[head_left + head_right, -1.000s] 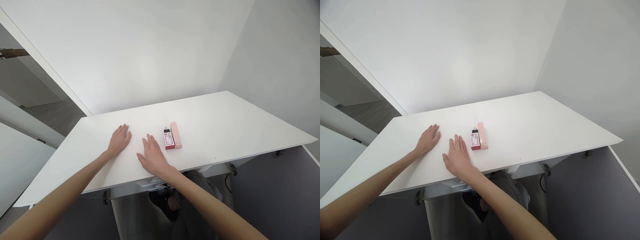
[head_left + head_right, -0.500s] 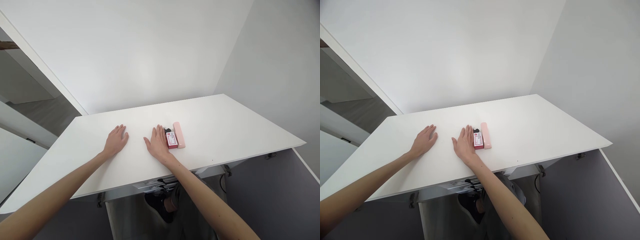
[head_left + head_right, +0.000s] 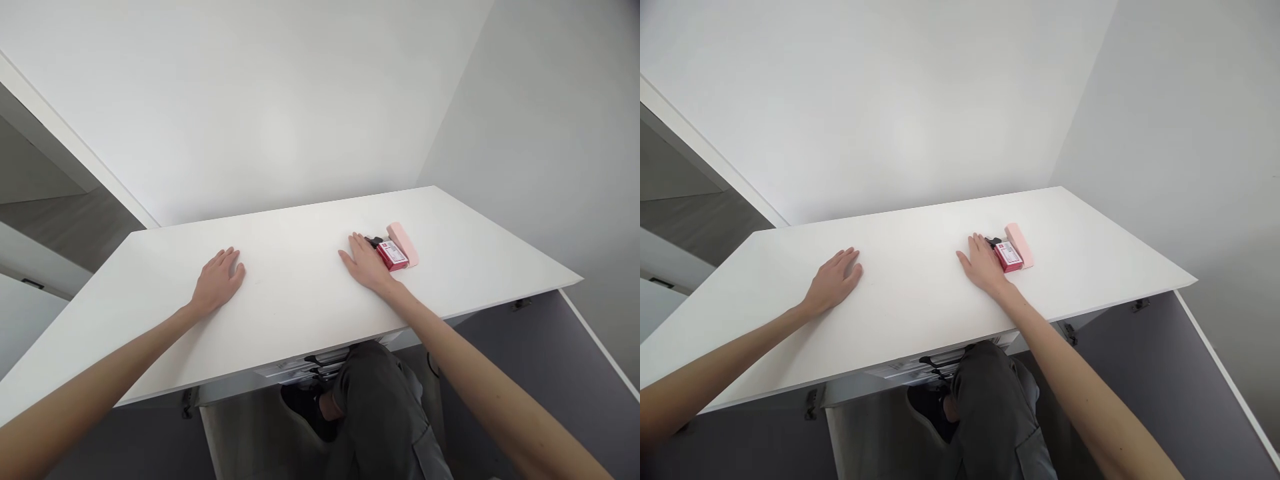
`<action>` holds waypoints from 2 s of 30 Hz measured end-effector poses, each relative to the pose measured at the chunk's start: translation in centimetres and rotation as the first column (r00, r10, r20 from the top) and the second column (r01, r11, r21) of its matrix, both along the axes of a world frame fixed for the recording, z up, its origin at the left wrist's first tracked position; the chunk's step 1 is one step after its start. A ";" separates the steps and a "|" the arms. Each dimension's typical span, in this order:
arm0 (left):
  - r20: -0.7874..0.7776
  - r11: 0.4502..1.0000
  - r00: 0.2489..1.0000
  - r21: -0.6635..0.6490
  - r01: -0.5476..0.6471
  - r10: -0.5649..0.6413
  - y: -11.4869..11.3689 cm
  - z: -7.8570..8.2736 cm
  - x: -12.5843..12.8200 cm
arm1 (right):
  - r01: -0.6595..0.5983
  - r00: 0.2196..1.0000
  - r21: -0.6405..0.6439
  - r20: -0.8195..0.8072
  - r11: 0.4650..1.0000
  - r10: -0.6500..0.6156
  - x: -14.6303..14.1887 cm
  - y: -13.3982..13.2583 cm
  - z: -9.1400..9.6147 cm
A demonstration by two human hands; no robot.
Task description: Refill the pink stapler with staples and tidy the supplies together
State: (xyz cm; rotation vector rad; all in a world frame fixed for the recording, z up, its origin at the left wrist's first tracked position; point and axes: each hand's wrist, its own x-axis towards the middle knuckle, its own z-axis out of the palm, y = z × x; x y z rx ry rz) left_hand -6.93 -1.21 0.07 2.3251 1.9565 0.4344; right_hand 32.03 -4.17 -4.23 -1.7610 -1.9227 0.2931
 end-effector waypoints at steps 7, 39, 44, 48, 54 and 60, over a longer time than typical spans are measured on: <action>-0.004 1.000 1.000 0.007 -0.004 0.004 0.0 0.1 0.1 | 0.099 0.995 -0.032 -0.015 0.995 -0.100 3.9 0.3 -0.3; -0.051 1.000 0.998 -0.012 -0.024 0.023 0.0 0.5 0.4 | 0.137 0.990 -0.027 -0.012 0.990 -0.137 4.7 1.8 -0.9; -0.041 1.000 0.999 -0.010 -0.023 0.022 0.0 0.5 0.4 | 0.186 0.980 -0.061 0.078 0.981 -0.181 4.0 2.1 -0.5; -0.037 1.000 0.999 -0.015 -0.020 0.019 0.1 0.4 0.3 | 0.220 0.970 -0.061 0.119 0.973 -0.212 3.5 2.2 -0.1; -0.015 1.000 1.000 -0.010 -0.011 0.011 0.1 0.4 0.3 | 0.183 0.979 -0.040 0.104 0.982 -0.178 3.8 2.0 -0.3; -0.019 1.000 1.000 -0.012 -0.014 0.013 0.0 0.6 0.4 | 0.072 0.997 -0.034 -0.023 0.997 -0.072 4.4 1.1 -0.2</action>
